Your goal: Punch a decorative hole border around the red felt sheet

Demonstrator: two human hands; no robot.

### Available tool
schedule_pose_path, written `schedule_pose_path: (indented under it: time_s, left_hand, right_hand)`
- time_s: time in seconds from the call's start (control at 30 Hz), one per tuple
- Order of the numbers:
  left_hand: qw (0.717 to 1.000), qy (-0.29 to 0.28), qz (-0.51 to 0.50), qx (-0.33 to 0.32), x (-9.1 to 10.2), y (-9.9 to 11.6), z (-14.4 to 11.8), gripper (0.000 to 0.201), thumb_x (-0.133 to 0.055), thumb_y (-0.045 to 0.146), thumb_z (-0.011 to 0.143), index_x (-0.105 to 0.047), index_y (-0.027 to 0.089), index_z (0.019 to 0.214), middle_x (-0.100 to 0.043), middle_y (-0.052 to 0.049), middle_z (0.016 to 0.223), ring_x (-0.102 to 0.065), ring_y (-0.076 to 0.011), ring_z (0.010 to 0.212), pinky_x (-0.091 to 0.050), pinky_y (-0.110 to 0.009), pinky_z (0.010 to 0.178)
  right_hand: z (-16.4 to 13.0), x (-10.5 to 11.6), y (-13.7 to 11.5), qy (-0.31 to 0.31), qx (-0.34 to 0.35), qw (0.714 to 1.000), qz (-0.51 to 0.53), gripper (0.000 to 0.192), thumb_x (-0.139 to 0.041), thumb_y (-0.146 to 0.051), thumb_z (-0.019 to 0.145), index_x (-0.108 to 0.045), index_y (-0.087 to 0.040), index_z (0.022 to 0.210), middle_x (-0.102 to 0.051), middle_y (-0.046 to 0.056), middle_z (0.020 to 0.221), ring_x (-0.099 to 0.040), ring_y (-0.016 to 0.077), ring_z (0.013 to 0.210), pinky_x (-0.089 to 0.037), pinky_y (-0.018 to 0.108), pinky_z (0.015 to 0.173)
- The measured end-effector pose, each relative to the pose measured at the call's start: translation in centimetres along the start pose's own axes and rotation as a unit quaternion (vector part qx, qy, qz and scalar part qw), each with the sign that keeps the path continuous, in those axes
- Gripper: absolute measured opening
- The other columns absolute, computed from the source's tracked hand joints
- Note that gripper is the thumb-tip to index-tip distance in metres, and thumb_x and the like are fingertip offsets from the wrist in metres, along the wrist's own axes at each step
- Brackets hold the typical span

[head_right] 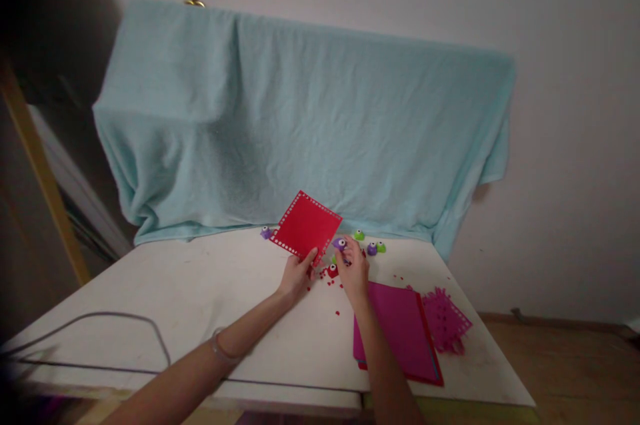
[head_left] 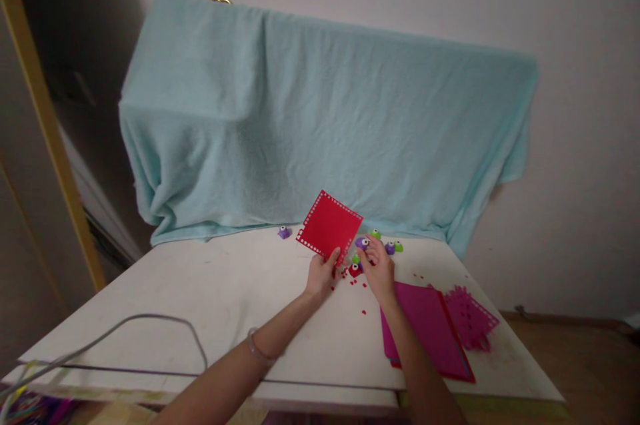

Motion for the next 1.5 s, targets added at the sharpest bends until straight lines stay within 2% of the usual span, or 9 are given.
schedule_pose_path:
  time_s: [0.23,0.4,0.57,0.77,1.03,1.17,1.27,1.37,1.5]
  left_hand:
    - [0.999,-0.022,0.044,-0.006,0.0,0.0,0.1,0.055,-0.057,0.062,0.081,-0.071,0.009,0.072,-0.048,0.002,0.037,-0.039,-0.0083,0.033,-0.025,-0.022,0.039]
    - [0.998,-0.031,0.058,-0.013,0.1,-0.3,0.1,0.056,-0.055,0.062,0.082,-0.072,0.009,0.072,-0.049,0.001,0.037,-0.039,-0.0084,0.033,-0.025,-0.022,0.039]
    - [0.998,-0.038,0.056,-0.013,-0.1,0.1,-0.2,0.055,-0.057,0.062,0.081,-0.07,0.01,0.068,-0.053,-0.002,0.038,-0.041,-0.0087,0.032,-0.026,-0.021,0.039]
    - [0.998,-0.04,0.052,-0.005,-0.4,0.5,-0.3,0.055,-0.061,0.062,0.078,-0.068,0.009,0.064,-0.063,-0.008,0.047,-0.044,-0.0093,0.032,-0.029,-0.022,0.038]
    - [0.998,-0.046,0.047,0.003,-0.1,-0.5,-0.1,0.055,-0.059,0.061,0.079,-0.07,0.008,0.067,-0.052,-0.002,0.037,-0.04,-0.0079,0.031,-0.025,-0.02,0.037]
    - [0.997,-0.07,0.022,0.0,-0.6,-0.4,-0.2,0.052,-0.061,0.06,0.079,-0.07,0.008,0.077,-0.069,-0.011,0.062,-0.042,-0.007,0.032,-0.028,-0.021,0.036]
    - [0.997,-0.08,0.004,0.008,-0.9,-0.4,-0.3,0.051,-0.062,0.059,0.078,-0.069,0.009,0.083,-0.073,-0.013,0.074,-0.044,-0.007,0.033,-0.029,-0.022,0.036]
    - [0.997,-0.075,0.0,0.01,-0.8,-0.6,-0.3,0.05,-0.063,0.059,0.078,-0.068,0.01,0.08,-0.07,-0.01,0.063,-0.043,-0.0077,0.033,-0.029,-0.022,0.036]
    - [0.997,-0.052,0.044,0.021,-0.5,-1.0,-0.3,0.05,-0.063,0.06,0.077,-0.067,0.012,0.064,-0.052,-0.002,0.037,-0.039,-0.0084,0.029,-0.023,-0.022,0.035]
  right_hand:
    - [0.2,0.1,0.0,0.007,0.002,1.0,-0.009,0.033,-0.061,-0.035,0.084,-0.057,-0.021,0.113,-0.069,0.01,0.101,-0.068,0.0194,0.079,-0.056,0.033,0.073]
    - [0.3,0.3,-0.2,0.005,-0.001,1.0,-0.014,0.033,-0.061,-0.036,0.083,-0.058,-0.021,0.112,-0.068,0.01,0.105,-0.067,0.0191,0.079,-0.055,0.033,0.072]
    - [0.2,0.3,-0.6,0.002,-0.006,1.0,-0.007,0.033,-0.063,-0.036,0.081,-0.059,-0.02,0.11,-0.069,0.009,0.098,-0.066,0.0193,0.077,-0.054,0.033,0.072]
    - [0.2,0.3,-0.6,0.005,-0.017,1.0,0.011,0.037,-0.066,-0.037,0.079,-0.06,-0.021,0.112,-0.068,0.009,0.104,-0.066,0.0187,0.077,-0.054,0.033,0.072]
    - [0.1,0.2,-0.1,-0.005,-0.007,1.0,-0.009,0.037,-0.065,-0.034,0.081,-0.058,-0.021,0.114,-0.069,0.009,0.102,-0.066,0.0182,0.076,-0.054,0.032,0.072]
    - [0.1,0.2,-0.1,-0.002,-0.001,1.0,-0.011,0.036,-0.066,-0.034,0.08,-0.06,-0.021,0.113,-0.069,0.009,0.102,-0.066,0.0187,0.077,-0.054,0.033,0.074]
    - [0.1,0.1,-0.2,-0.009,0.003,1.0,-0.005,0.037,-0.066,-0.034,0.08,-0.06,-0.021,0.114,-0.068,0.009,0.104,-0.066,0.0187,0.078,-0.054,0.034,0.075]
    - [0.1,-0.1,0.1,-0.013,-0.006,1.0,0.01,0.04,-0.067,-0.033,0.079,-0.06,-0.021,0.116,-0.067,0.01,0.108,-0.066,0.0188,0.08,-0.054,0.034,0.075]
    - [0.3,-0.1,1.0,-0.006,-0.067,0.995,0.08,0.048,-0.073,-0.034,0.073,-0.062,-0.019,0.116,-0.07,0.01,0.101,-0.066,0.0197,0.08,-0.055,0.035,0.075]
Point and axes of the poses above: each hand's wrist, its own z-axis towards the middle knuckle, its own x-axis out of the back of the hand, y = z × x, the point moved 4 cm from there along z, towards the middle knuckle
